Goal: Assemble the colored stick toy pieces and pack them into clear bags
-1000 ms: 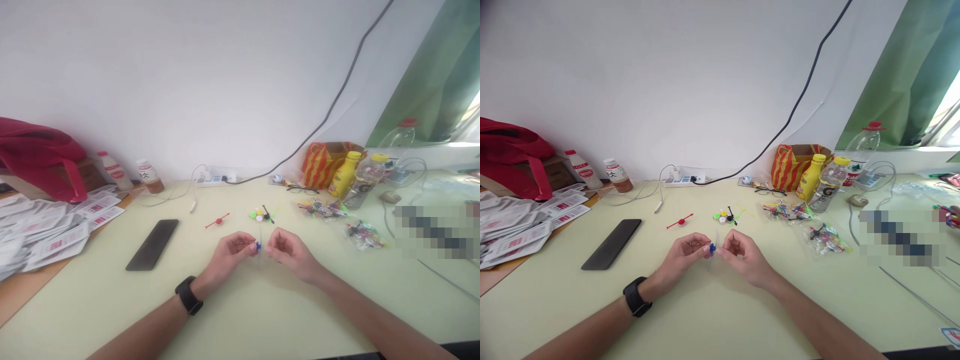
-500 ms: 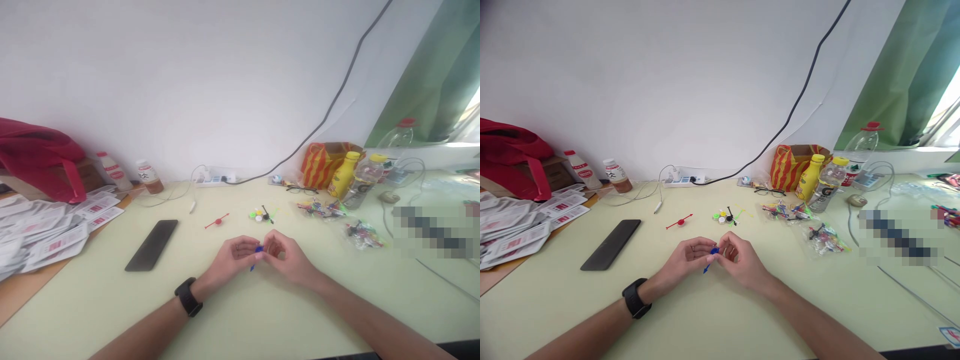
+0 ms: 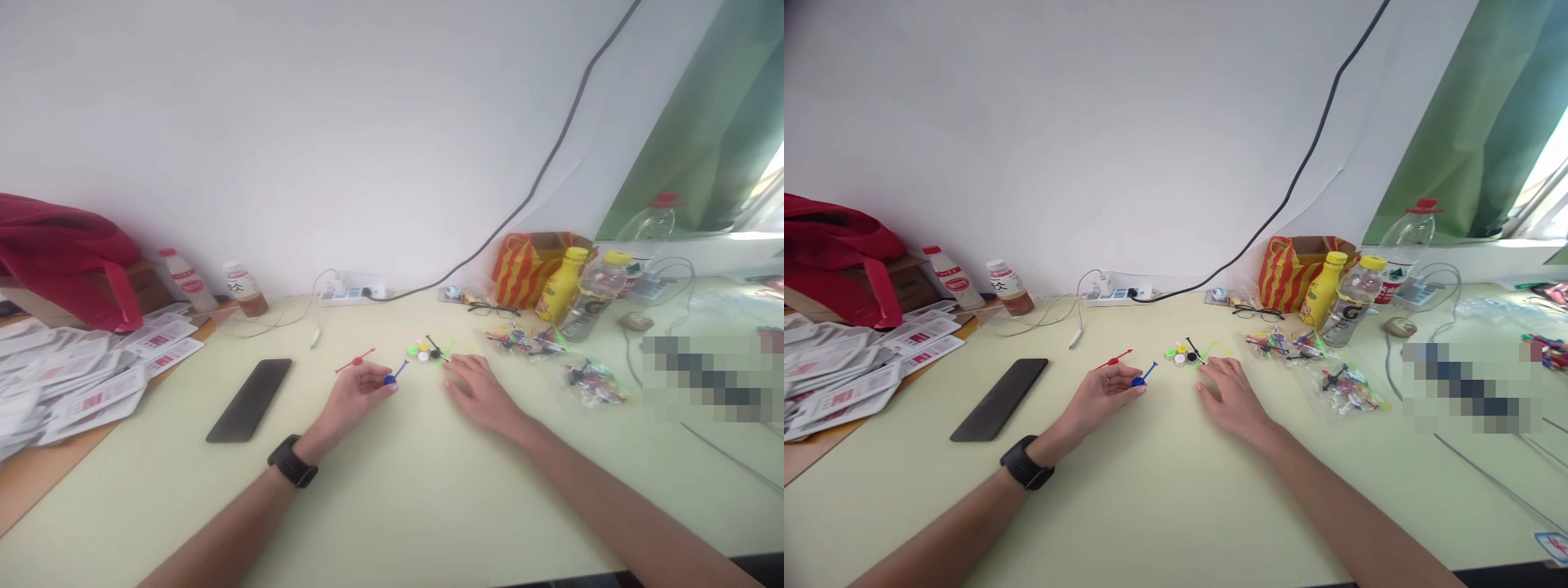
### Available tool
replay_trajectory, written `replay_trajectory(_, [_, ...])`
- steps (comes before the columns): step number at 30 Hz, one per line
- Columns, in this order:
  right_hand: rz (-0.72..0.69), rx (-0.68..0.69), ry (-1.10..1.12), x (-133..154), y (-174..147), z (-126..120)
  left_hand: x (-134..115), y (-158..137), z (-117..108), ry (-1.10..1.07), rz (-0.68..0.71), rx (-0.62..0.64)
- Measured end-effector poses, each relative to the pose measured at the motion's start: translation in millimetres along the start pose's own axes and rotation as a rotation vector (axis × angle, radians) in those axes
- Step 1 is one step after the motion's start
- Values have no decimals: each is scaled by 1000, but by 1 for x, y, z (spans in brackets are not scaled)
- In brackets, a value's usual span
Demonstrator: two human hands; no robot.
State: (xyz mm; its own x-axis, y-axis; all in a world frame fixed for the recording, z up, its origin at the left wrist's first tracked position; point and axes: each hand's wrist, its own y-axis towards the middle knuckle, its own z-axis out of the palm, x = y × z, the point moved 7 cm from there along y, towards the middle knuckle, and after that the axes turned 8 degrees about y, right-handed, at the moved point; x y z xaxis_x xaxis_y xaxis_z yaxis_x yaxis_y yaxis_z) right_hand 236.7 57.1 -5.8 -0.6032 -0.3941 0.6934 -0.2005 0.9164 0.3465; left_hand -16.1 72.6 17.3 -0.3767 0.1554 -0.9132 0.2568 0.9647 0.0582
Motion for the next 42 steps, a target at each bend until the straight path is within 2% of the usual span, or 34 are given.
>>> replay_trajectory(4, [4, 2, 3, 0, 0, 2, -3, 4, -16, 272, 66, -83])
replay_trajectory(8, [14, -14, 0, 1, 0, 0, -11, 3, -20, 540, 181, -108])
replay_trajectory(13, [14, -93, 42, 3, 1, -10, -11, 3, -19, 689, 277, -101])
replay_trajectory(15, [11, -140, 89, 5, 2, -16, -10, 4, -23, 723, 302, -148])
replay_trajectory(19, [-30, -248, 186, 15, 2, -32, -14, 4, -34, 735, 311, -289])
replay_trajectory(21, [-54, -280, 210, 21, 1, -37, -18, 2, -34, 728, 304, -305])
replay_trajectory(27, [-70, -301, 239, 31, -2, -41, -10, -1, -6, 646, 256, -46])
replay_trajectory(31, [-91, -282, 259, 34, -3, -39, -8, -4, 5, 582, 293, 32])
replay_trajectory(34, [-125, -278, 272, 38, -3, -39, -8, -7, 7, 570, 325, 43])
replay_trajectory(42, [-138, -248, 253, 38, -3, -34, 2, -6, 2, 615, 321, -53])
